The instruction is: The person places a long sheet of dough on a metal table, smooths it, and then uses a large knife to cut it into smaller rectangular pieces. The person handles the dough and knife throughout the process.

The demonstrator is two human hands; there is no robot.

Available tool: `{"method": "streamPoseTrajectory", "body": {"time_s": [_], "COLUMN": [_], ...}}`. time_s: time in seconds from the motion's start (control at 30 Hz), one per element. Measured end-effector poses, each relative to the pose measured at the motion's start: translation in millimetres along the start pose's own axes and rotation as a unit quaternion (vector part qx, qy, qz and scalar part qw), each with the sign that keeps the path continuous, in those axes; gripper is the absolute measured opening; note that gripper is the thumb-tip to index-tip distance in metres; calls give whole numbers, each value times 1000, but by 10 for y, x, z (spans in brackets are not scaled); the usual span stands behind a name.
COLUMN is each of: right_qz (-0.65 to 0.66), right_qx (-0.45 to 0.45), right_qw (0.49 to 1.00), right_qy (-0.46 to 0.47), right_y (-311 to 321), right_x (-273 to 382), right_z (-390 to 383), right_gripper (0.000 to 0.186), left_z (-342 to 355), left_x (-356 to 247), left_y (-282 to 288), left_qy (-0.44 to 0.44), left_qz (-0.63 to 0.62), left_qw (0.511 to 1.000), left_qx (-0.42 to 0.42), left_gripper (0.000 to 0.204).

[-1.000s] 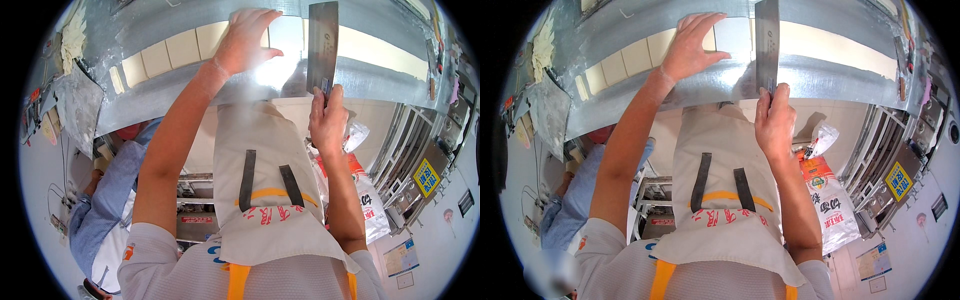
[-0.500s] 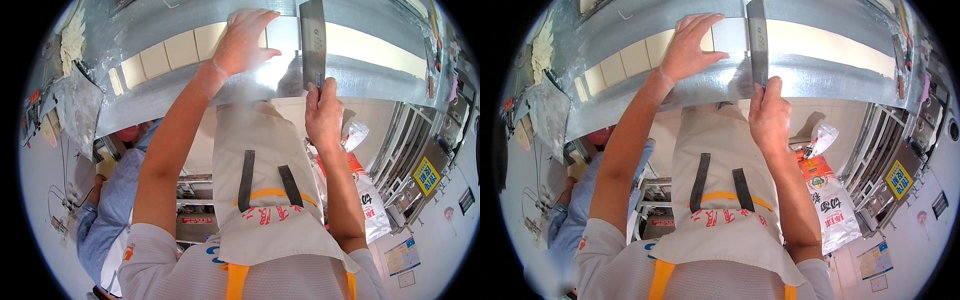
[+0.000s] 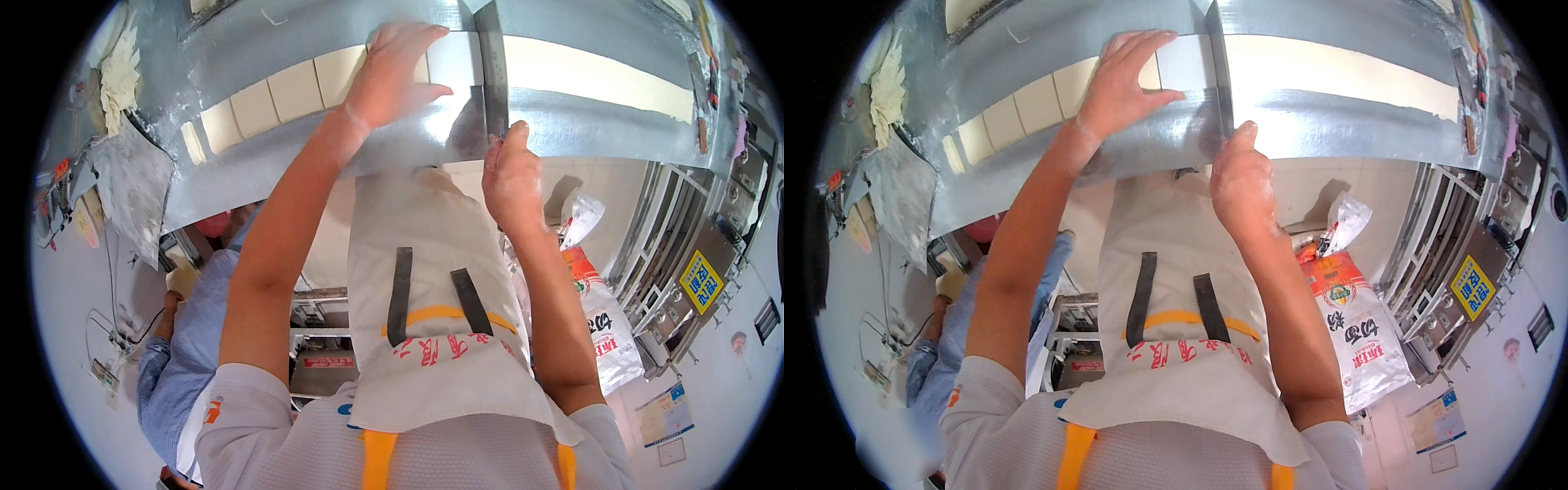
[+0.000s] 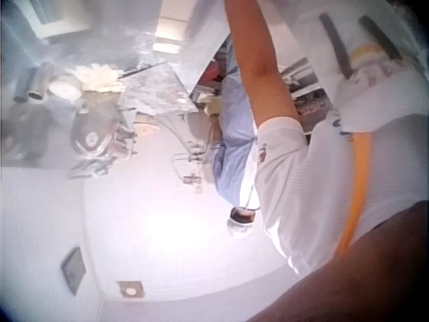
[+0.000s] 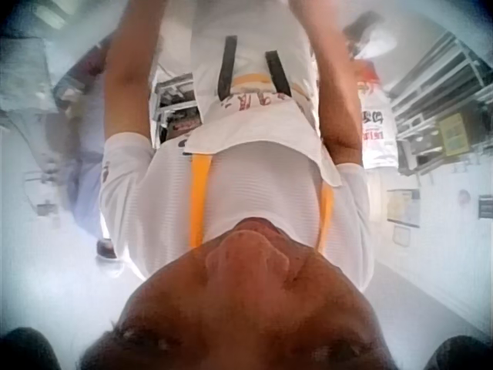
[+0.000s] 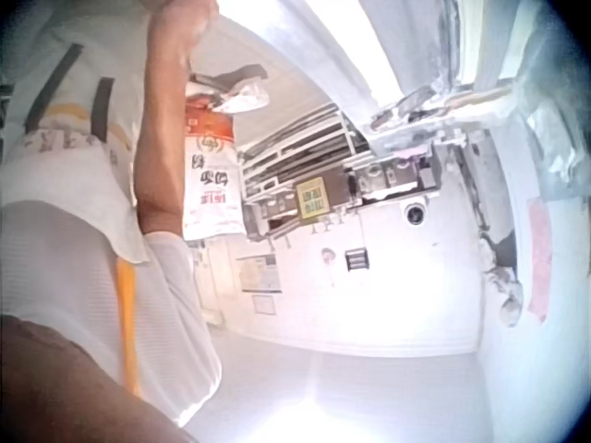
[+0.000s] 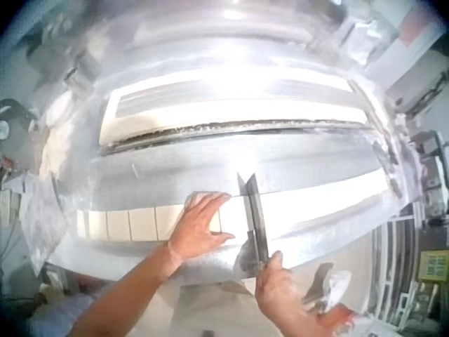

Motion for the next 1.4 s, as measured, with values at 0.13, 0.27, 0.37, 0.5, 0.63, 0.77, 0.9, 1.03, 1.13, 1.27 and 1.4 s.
{"method": "streamPoseTrajectory", "body": {"time_s": [0.13, 0.27, 0.37, 0.5, 0.63, 0.77, 0.9, 1.03, 1.13, 1.27, 1.4], "right_qz": [12, 95, 160, 209, 233, 250, 225, 221, 222, 240, 221], "right_qx": [-9, -58, -84, -103, -103, -87, -87, -84, -83, -72, -70], "right_qw": [1000, 994, 983, 972, 965, 962, 968, 970, 970, 965, 972], "right_qy": [1, -1, -6, -35, -59, -72, -65, -54, -53, -78, -45], "right_y": [-29, 119, 328, 605, 726, 729, 774, 732, 688, 626, 646], "right_x": [-7, -35, -64, -200, -466, -664, -721, -754, -770, -817, -774], "right_z": [-22, -134, -272, -398, -507, -584, -613, -629, -613, -576, -526], "right_gripper": [21, 21, 20, 18, 19, 20, 19, 20, 19, 18, 18], "left_z": [35, 125, 374, 605, 727, 646, 560, 394, 351, 343, 328], "left_x": [-68, -104, 150, 365, -182, -348, -599, -698, -653, -645, -615], "left_y": [67, 167, 263, 334, -126, -470, -319, -386, -421, -407, -386], "left_qy": [-4, -35, 30, 217, 178, 147, -5, -46, -37, -38, -29], "left_qz": [4, 26, 31, -140, -145, -162, 37, 18, 20, 21, 19], "left_qw": [1000, 999, 998, 962, 972, 974, 998, 998, 999, 998, 998], "left_qx": [7, 10, -40, -89, 59, 56, -52, -25, -23, -48, -56], "left_gripper": [75, 53, 32, 29, 31, 41, 69, 86, 87, 85, 82]}}
Point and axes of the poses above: each hand's wrist, its own z-axis towards the middle knuckle, its own y-axis out of the back of the hand, x = y × z, the point moved 9 cm from there along z, towards the middle knuckle, and after that the axes turned 12 degrees about z, right-handed, at the moved point
